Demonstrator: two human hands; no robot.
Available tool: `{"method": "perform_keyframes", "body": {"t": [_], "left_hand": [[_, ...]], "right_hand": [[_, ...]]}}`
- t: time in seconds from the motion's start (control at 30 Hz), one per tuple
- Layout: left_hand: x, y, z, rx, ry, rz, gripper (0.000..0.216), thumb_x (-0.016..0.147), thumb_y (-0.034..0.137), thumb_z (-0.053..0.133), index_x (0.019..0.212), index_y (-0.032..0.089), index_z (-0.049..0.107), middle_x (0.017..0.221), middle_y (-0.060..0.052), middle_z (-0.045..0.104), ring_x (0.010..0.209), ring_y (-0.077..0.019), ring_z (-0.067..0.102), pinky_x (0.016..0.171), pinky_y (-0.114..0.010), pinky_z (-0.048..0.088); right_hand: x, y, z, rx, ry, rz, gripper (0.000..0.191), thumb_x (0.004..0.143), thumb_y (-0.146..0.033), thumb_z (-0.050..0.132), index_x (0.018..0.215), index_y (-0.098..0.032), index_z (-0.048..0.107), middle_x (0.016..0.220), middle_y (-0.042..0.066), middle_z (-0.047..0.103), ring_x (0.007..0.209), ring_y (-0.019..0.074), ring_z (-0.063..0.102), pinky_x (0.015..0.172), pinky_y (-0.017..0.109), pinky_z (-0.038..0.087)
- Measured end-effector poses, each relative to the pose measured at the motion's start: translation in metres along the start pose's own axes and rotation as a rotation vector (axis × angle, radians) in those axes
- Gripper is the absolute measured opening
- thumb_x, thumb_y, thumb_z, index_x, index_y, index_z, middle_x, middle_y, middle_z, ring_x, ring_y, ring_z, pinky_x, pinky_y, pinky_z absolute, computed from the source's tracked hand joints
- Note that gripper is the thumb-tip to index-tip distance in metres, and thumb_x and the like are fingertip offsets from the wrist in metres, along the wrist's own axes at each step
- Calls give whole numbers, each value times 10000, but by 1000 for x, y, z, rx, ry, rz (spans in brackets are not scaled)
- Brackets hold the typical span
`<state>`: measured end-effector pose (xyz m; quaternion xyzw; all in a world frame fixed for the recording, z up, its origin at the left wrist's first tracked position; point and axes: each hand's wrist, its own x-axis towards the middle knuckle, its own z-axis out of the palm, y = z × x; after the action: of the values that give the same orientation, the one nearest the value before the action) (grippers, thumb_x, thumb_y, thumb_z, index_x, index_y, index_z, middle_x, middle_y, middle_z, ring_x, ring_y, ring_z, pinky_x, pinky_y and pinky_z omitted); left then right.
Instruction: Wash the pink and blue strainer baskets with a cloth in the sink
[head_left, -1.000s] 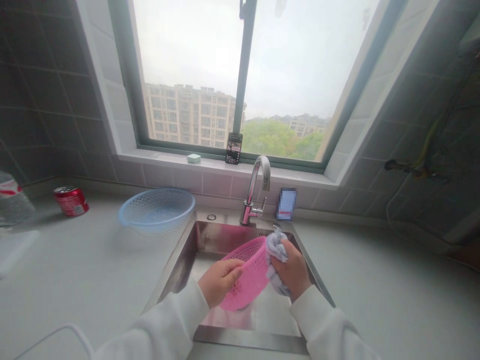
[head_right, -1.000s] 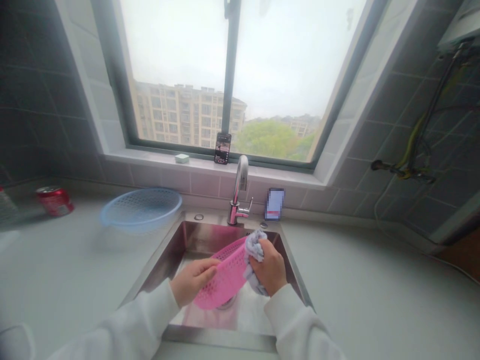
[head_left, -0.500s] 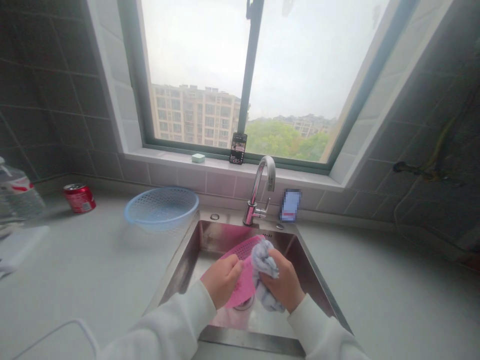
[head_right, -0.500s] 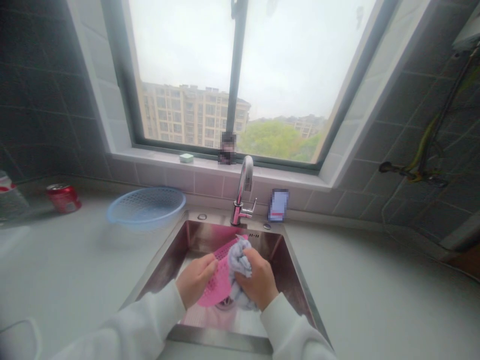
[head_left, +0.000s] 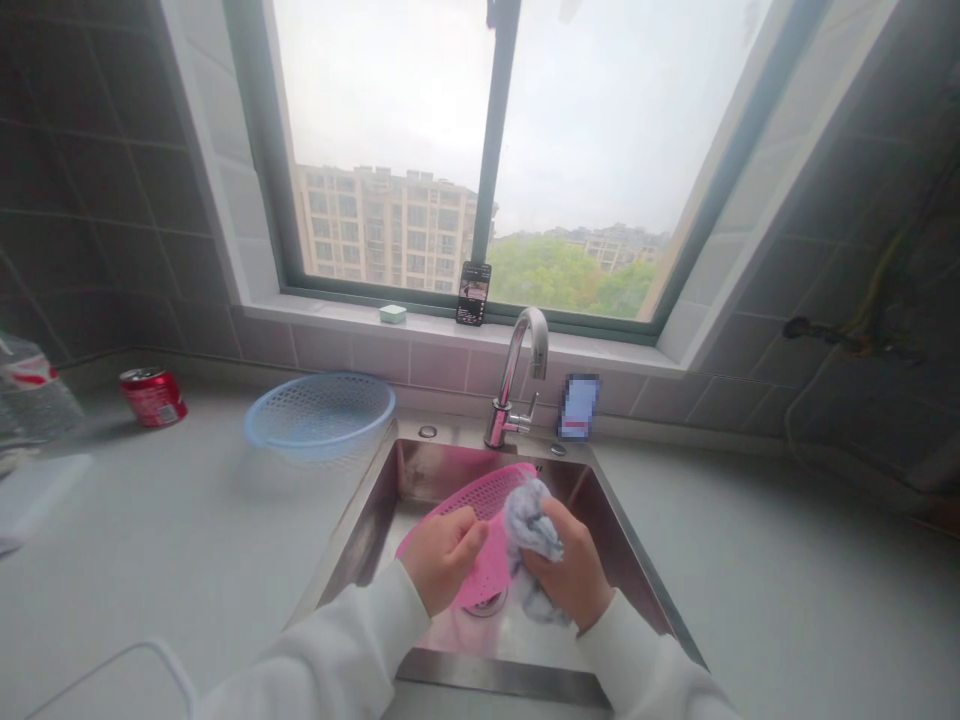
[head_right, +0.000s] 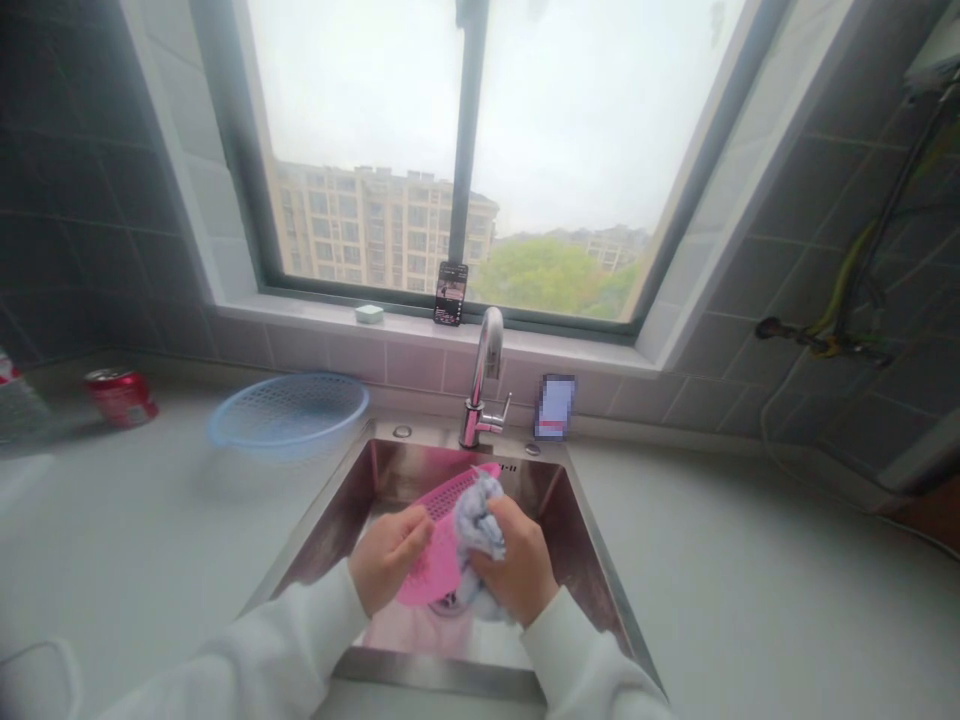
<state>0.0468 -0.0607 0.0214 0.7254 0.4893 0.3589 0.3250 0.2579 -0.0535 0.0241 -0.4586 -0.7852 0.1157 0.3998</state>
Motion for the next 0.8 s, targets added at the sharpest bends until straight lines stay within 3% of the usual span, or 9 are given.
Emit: {"method": "perform_keyframes", "body": {"t": [0.13,0.23,0.3,0.47,0.57,0.7,0.8], "left_hand": [[0,-3,2,-13,-25,-1,493,948,619,319,656,231,399,597,11,500,598,-168,496,553,-276,271],[0,-3,2,19,-31,0,440,951,558,356,669,226,416,612,11,503,605,-168,497,560,-277,257],[0,-1,1,61,-27,-8,402,953,512,381,677,224,430,614,9,511,604,-169,495,565,-282,242],[-2,6,1,247,-26,-27,343,951,436,444,687,219,477,612,3,516,596,-177,482,585,-305,197],[-5,8,1,306,-61,-16,309,948,403,468,706,217,517,641,-9,541,618,-190,502,594,-313,194],[-7,5,5,345,-113,17,294,941,425,512,734,223,568,659,-11,560,647,-201,532,602,-311,234],[-7,7,5,282,-123,2,296,931,467,525,794,224,623,721,-28,622,723,-225,586,669,-311,347]], "right_hand": [[15,28,-15,-91,73,172,129,799,-246,534,910,-243,601,874,46,707,776,236,673,716,361,508],[16,33,-18,-121,47,166,145,799,-226,539,924,-237,609,910,52,718,803,237,684,739,356,514],[15,31,-17,-150,30,138,254,775,-219,569,1020,-232,633,969,68,734,840,254,701,763,363,529],[14,16,-20,-348,-202,94,548,760,-175,581,1293,-284,646,1226,78,716,954,278,724,785,344,530],[16,7,-23,-428,-302,109,523,765,-157,584,1244,-334,695,1216,52,722,909,249,727,723,299,498],[16,4,-24,-487,-301,123,403,777,-181,603,1123,-327,749,1110,53,741,829,227,714,655,280,446],[17,7,-24,-507,-288,138,377,772,-192,618,1095,-331,753,1090,43,738,802,214,698,628,275,419]]}}
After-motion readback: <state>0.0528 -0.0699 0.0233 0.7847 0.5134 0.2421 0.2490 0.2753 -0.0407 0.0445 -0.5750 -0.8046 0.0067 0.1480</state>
